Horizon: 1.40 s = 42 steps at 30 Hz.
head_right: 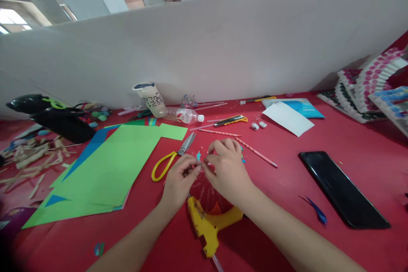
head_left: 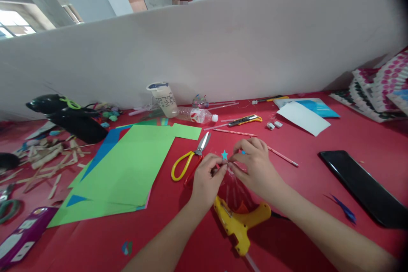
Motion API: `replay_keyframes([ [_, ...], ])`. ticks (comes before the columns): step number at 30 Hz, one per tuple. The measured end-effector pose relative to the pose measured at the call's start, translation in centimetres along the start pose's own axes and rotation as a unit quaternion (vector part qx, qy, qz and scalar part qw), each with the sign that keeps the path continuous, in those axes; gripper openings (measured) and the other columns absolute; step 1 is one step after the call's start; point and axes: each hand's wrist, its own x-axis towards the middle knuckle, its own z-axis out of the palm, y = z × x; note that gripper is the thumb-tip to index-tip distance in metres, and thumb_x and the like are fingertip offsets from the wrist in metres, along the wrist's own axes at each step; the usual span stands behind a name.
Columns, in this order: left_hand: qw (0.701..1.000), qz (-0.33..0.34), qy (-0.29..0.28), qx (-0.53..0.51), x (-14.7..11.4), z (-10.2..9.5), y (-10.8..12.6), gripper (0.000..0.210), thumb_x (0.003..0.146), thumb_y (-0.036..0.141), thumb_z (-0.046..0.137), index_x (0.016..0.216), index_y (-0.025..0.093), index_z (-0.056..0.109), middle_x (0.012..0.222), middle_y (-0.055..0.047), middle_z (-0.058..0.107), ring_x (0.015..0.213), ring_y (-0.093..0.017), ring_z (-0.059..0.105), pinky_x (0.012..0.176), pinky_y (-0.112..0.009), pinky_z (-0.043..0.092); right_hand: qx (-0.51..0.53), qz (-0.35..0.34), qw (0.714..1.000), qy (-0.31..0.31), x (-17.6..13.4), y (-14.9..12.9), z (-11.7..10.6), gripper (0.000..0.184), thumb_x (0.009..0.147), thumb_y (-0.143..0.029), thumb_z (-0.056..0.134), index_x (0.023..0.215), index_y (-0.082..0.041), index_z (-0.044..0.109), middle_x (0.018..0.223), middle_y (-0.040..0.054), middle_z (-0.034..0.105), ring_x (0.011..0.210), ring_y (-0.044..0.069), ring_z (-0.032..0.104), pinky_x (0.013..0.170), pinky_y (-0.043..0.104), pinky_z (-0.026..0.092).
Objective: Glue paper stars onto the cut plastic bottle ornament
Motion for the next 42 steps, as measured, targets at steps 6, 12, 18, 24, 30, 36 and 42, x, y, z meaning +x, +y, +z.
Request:
replay_keyframes([
  [6,1.0,0.018,0.002,0.008,-0.2,0.1,-0.1,0.006,0.08,0.015,0.056,0.079,0.018,0.062,0.08,0.0,0.054,0.061,-0.009,0.046,0.056,-0.02,0.037,0.024,0.002,1.0,-0.016,0.2,0.1,-0.2,0.013,0.082,-0.019,0.061,0.072,-0.021,0.07,0.09,0.0052,0.061,0.086,0.021,0.044,0.078,0.039,0.035],
  [12,0.999,0.018,-0.012,0.037,-0.1,0.0,-0.2,0.007,0.081,0.015,0.056,0.077,0.018,0.061,0.078,0.001,0.053,0.059,-0.008,0.045,0.054,-0.02,0.035,0.059,0.044,0.997,-0.019,0.4,-0.1,-0.2,0.013,0.076,-0.015,0.063,0.065,-0.019,0.066,0.086,0.0043,0.058,0.084,0.02,0.044,0.076,0.038,0.036],
  [18,0.998,0.039,-0.016,0.049,-0.1,0.0,-0.2,0.01,0.08,0.012,0.054,0.075,0.018,0.06,0.075,0.001,0.052,0.061,-0.009,0.046,0.056,-0.021,0.036,0.054,0.03,0.998,0.006,0.0,-0.5,0.2,0.015,0.077,-0.011,0.059,0.063,-0.018,0.061,0.086,0.0035,0.056,0.085,0.019,0.045,0.077,0.037,0.036],
  [24,0.998,0.028,0.001,0.054,0.1,-0.3,0.0,0.008,0.081,0.016,0.055,0.073,0.018,0.057,0.076,0.001,0.051,0.062,-0.01,0.046,0.055,-0.021,0.036,0.043,0.037,0.998,0.019,0.0,-0.5,0.0,0.012,0.081,-0.025,0.062,0.071,-0.023,0.067,0.09,0.0051,0.056,0.087,0.022,0.046,0.08,0.042,0.036],
  [30,0.997,0.039,-0.008,0.068,-0.1,-0.1,0.2,0.011,0.08,0.012,0.053,0.07,0.018,0.055,0.074,0.002,0.05,0.06,-0.009,0.044,0.055,-0.021,0.034,0.035,0.062,0.997,0.011,0.1,-0.3,0.2,0.013,0.078,-0.021,0.063,0.066,-0.022,0.068,0.087,0.0044,0.058,0.085,0.021,0.047,0.081,0.042,0.036],
  [36,0.998,0.034,-0.013,0.058,0.0,-0.1,-0.3,0.006,0.082,0.019,0.055,0.077,0.018,0.058,0.078,0.001,0.05,0.056,-0.008,0.04,0.053,-0.02,0.034,0.0,0.034,0.999,-0.004,0.1,0.1,-0.5,0.015,0.078,-0.023,0.06,0.09,-0.023,0.07,0.101,0.0075,0.056,0.096,0.026,0.045,0.087,0.046,0.036],
  [42,0.998,0.034,-0.019,0.058,0.0,-0.1,-0.3,0.009,0.079,0.014,0.055,0.085,0.018,0.062,0.084,0.0,0.053,0.054,-0.007,0.039,0.05,-0.02,0.033,-0.008,-0.004,0.999,-0.035,0.2,0.2,-1.3,0.006,0.077,-0.023,0.062,0.078,-0.024,0.068,0.114,0.0075,0.054,0.105,0.028,0.044,0.091,0.049,0.037],
])
